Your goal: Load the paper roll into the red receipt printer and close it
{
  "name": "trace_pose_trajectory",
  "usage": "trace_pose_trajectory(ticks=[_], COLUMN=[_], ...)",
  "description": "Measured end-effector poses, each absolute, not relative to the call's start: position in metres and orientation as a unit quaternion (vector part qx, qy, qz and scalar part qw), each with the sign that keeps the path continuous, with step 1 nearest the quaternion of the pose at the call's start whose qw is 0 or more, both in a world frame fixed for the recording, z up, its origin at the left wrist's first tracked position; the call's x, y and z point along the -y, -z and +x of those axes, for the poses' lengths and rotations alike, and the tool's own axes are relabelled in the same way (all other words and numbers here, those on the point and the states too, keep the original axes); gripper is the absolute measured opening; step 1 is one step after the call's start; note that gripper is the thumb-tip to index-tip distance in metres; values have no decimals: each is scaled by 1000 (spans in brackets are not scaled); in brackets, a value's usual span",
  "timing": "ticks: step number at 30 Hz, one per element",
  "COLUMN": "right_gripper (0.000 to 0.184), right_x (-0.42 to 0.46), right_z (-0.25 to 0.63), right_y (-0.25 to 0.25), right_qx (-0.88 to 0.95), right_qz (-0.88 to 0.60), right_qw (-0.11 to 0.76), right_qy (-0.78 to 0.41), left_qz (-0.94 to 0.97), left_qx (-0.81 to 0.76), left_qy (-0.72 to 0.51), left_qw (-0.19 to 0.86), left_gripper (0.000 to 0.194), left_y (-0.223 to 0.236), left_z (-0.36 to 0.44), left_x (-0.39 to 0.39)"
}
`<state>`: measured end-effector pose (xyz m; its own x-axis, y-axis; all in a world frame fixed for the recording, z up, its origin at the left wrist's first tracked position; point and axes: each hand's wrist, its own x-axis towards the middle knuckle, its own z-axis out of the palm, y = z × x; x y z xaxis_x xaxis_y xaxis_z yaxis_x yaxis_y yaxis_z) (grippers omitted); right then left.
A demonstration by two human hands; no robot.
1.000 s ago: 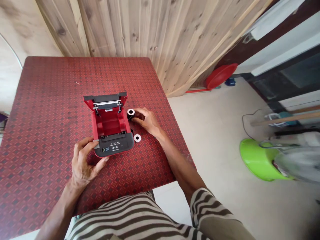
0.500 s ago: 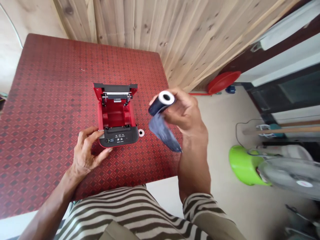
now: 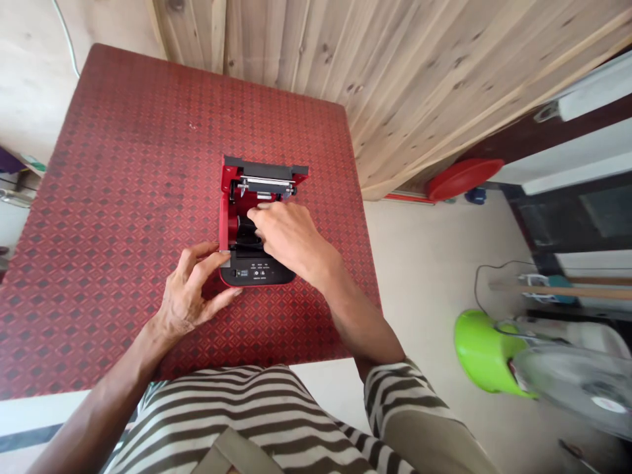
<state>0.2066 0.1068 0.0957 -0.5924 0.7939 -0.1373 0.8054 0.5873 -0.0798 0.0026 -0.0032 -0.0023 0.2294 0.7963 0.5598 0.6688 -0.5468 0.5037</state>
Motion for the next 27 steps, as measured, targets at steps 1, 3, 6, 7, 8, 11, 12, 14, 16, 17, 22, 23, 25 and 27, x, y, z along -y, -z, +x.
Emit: trace_pose_trajectory(ticks=[1,3,6,7,8,11,12,14,16,17,22,23,25,27], right_gripper=[27,27,29,30,31,38,42,46,46,43,23,18,19,20], right_x=[-111,-117,-121,-120,-119,-112,-109,-103,-95,-91,-77,-75,-71,-66], right_z=[207,206,204,203,204,210,214,225,235,239,244,243,241,241], right_y=[-94,-91,-89,-89,-90,-95,-97,-102,-106,-107,-96,-93,-87,-84], right_qx=[-892,-891,-883,-881,-880,-882,-883,-890,-897,-898,-893,-892,-887,-876], right_qz=[444,443,454,456,458,454,449,424,380,360,340,337,336,346], right_qw=[52,64,76,79,79,46,25,-28,-83,-109,-172,-183,-219,-259], right_qy=[70,77,90,95,101,121,132,167,212,229,240,239,230,212], left_qz=[779,779,780,780,780,781,782,782,782,783,773,768,759,753], left_qx=[-470,-469,-466,-466,-468,-470,-470,-469,-469,-468,-471,-474,-481,-477], left_qy=[-407,-408,-410,-409,-408,-405,-404,-404,-404,-403,-415,-423,-435,-451], left_qw=[81,83,82,81,80,73,70,67,69,74,90,83,66,43], left_gripper=[63,63,64,64,64,62,61,59,56,55,54,53,49,48], left_y=[2,2,2,2,3,3,3,2,-1,-4,-36,-45,-62,-78], left_z=[3,3,3,3,3,2,2,2,1,0,-2,-2,-1,1], left_x=[3,3,3,3,3,3,3,3,3,3,1,-2,-11,-28])
